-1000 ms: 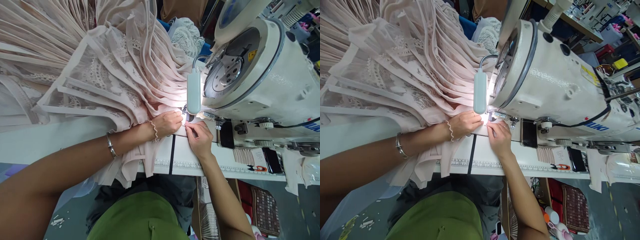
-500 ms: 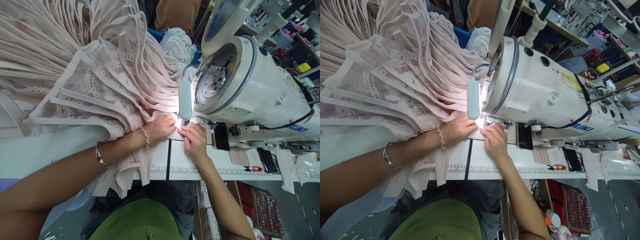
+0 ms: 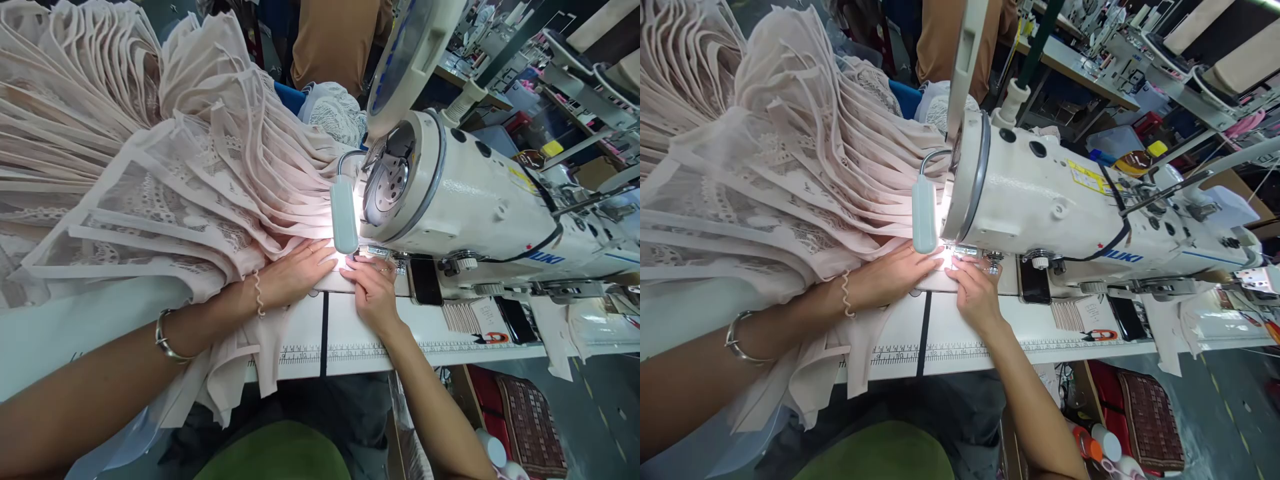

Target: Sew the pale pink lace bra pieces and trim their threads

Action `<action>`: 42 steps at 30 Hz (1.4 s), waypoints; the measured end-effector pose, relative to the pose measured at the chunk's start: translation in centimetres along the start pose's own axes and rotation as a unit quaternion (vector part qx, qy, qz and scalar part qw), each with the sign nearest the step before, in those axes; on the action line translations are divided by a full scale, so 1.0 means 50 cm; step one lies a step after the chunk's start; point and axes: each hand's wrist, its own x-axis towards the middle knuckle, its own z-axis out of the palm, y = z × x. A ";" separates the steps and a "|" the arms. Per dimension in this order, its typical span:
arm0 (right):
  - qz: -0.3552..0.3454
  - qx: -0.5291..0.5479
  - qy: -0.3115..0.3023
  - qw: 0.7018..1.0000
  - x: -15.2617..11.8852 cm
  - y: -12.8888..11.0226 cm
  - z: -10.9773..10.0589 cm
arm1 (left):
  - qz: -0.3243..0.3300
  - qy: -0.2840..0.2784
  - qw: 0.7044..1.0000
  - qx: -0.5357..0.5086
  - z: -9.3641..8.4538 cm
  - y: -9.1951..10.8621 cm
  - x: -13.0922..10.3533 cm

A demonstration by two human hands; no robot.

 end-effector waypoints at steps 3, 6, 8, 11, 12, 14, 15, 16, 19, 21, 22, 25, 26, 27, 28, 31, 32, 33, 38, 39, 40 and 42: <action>0.003 -0.001 -0.012 1.000 -0.001 0.001 0.000 | 0.005 0.003 1.000 0.008 0.003 -0.002 -0.001; 0.011 -0.003 -0.036 0.999 -0.002 0.003 0.000 | -0.001 0.002 1.000 0.019 0.001 -0.002 -0.001; 0.019 -0.005 -0.056 0.998 -0.003 0.004 0.001 | -0.011 -0.002 1.000 0.022 -0.001 -0.001 0.001; 0.028 -0.013 -0.072 0.997 -0.002 0.004 0.002 | -0.035 -0.018 0.999 0.022 -0.002 0.000 0.007; 0.031 -0.018 -0.075 0.997 -0.001 0.004 0.003 | -0.043 -0.024 0.999 0.024 -0.001 0.000 0.009; 0.036 -0.029 -0.080 0.996 0.001 0.004 0.005 | -0.054 -0.030 0.998 0.029 -0.001 0.001 0.013; 0.038 -0.034 -0.085 0.995 0.002 0.004 0.006 | -0.059 -0.031 0.997 0.032 0.000 0.001 0.015; 0.040 -0.035 -0.090 0.995 0.003 0.005 0.007 | -0.064 -0.030 0.997 0.034 -0.001 0.002 0.016; 0.042 -0.025 -0.100 0.994 0.006 0.007 0.010 | -0.070 -0.010 0.996 0.049 -0.002 0.004 0.018; 0.043 -0.022 -0.107 0.993 0.007 0.010 0.011 | -0.061 0.020 0.996 0.065 -0.002 0.005 0.018; 0.046 -0.025 -0.112 0.992 0.008 0.011 0.011 | -0.054 0.037 0.995 0.073 -0.002 0.005 0.018; 0.053 -0.041 -0.138 0.988 0.010 0.013 0.011 | -0.037 0.078 0.992 0.090 0.001 0.004 0.018; 0.053 -0.047 -0.146 0.987 0.011 0.013 0.010 | -0.036 0.084 0.991 0.093 0.002 0.003 0.018; 0.050 -0.053 -0.152 0.986 0.012 0.014 0.010 | -0.037 0.087 0.991 0.096 0.004 0.003 0.018; 0.047 -0.061 -0.158 0.985 0.012 0.014 0.010 | -0.039 0.087 0.990 0.099 0.005 0.003 0.018; 0.042 -0.089 -0.182 0.978 0.014 0.015 0.011 | -0.055 0.075 0.989 0.115 0.009 0.002 0.021; 0.044 -0.095 -0.192 0.976 0.015 0.015 0.011 | -0.061 0.067 0.989 0.120 0.010 0.002 0.022; 0.048 -0.099 -0.202 0.973 0.016 0.014 0.011 | -0.068 0.058 0.988 0.124 0.010 0.002 0.023; 0.064 -0.092 -0.211 0.971 0.018 0.011 0.011 | -0.107 -0.009 0.987 0.122 0.005 0.007 0.031; 0.066 -0.095 -0.202 0.973 0.018 0.012 0.013 | -0.115 -0.021 0.986 0.120 0.002 0.010 0.033; 0.071 -0.102 -0.189 0.974 0.019 0.014 0.014 | -0.125 -0.028 0.984 0.121 -0.001 0.014 0.036; 0.090 -0.127 -0.171 0.973 0.021 0.020 0.019 | -0.142 -0.033 0.981 0.128 -0.007 0.022 0.039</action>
